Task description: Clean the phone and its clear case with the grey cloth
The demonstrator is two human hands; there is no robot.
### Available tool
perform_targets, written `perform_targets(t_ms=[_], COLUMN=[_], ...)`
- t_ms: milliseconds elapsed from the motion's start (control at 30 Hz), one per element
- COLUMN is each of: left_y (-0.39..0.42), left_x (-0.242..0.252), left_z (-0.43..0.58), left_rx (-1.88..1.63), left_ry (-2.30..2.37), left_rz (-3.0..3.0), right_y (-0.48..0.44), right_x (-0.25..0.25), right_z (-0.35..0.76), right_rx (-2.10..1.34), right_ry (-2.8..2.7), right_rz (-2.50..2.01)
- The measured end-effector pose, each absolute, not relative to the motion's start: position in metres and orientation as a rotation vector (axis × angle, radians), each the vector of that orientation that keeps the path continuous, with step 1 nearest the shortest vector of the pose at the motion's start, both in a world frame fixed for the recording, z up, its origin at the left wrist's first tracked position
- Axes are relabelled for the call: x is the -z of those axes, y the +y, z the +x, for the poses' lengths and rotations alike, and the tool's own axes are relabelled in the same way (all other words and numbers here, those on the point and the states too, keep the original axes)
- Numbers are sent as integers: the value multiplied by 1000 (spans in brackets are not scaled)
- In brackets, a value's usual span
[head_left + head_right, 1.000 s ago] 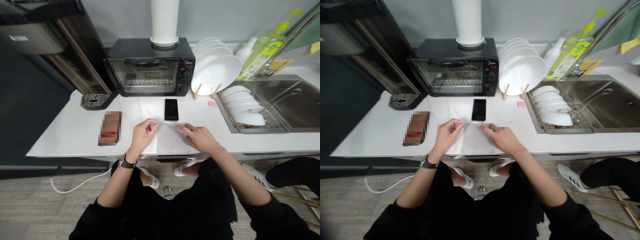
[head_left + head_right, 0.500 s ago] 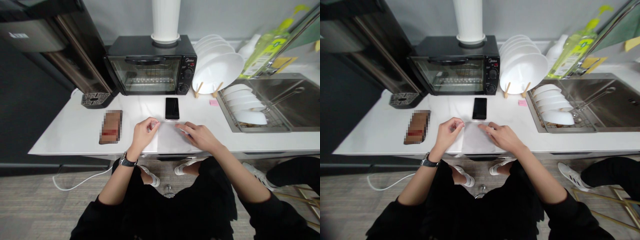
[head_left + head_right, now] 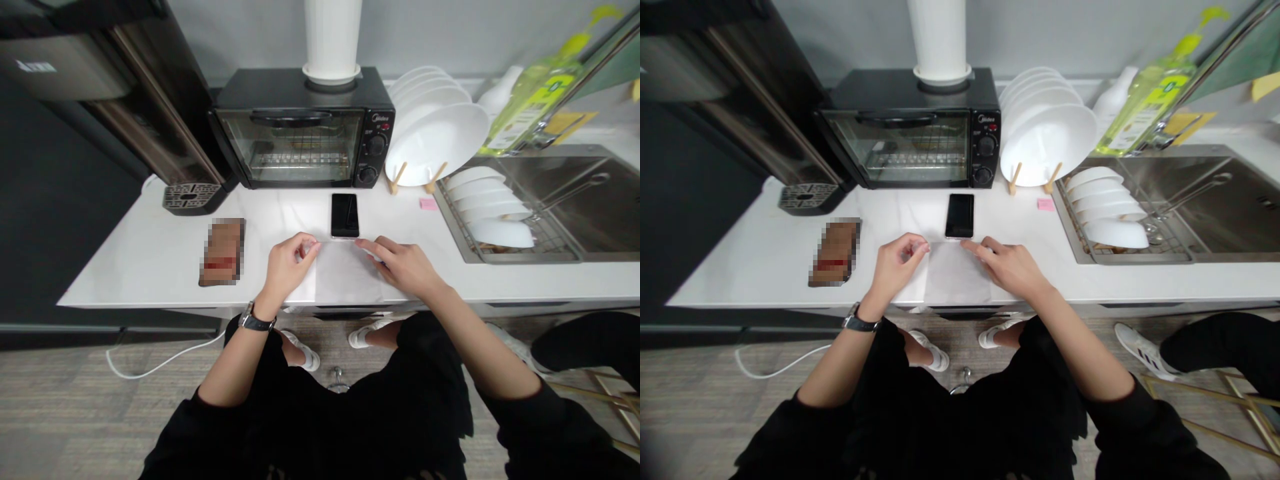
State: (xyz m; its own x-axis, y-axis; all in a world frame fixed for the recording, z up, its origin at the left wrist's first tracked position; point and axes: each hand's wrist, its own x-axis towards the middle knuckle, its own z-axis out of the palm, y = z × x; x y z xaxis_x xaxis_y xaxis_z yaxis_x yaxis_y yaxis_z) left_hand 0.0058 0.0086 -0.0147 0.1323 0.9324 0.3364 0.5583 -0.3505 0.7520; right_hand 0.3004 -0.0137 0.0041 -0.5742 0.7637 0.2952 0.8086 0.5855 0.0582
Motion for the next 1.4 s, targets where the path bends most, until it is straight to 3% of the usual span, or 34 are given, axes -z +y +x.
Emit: perform_targets(t_ms=[500, 800, 1067, 1167, 1267, 1400], left_y=[6, -47, -50, -9, 49, 100], left_x=[16, -18, -27, -33, -35, -26], left_z=[10, 52, 65, 62, 69, 96], left_rx=[-1133, -592, -546, -598, -538, -237], left_ry=[1232, 877, 871, 986, 1385, 1822], left_rz=[2057, 2127, 2223, 2186, 2275, 2197], right_y=[-21, -70, -87, -51, 8, 78], right_x=[0, -4, 4, 5, 5, 15], right_z=[302, 300, 306, 316, 330, 345], right_rx=[248, 126, -112, -187, -188, -351], right_ry=[-2551, -2655, -2413, -2194, -1966, -1794], right_rz=[-1271, -917, -946, -1014, -1182, -1209])
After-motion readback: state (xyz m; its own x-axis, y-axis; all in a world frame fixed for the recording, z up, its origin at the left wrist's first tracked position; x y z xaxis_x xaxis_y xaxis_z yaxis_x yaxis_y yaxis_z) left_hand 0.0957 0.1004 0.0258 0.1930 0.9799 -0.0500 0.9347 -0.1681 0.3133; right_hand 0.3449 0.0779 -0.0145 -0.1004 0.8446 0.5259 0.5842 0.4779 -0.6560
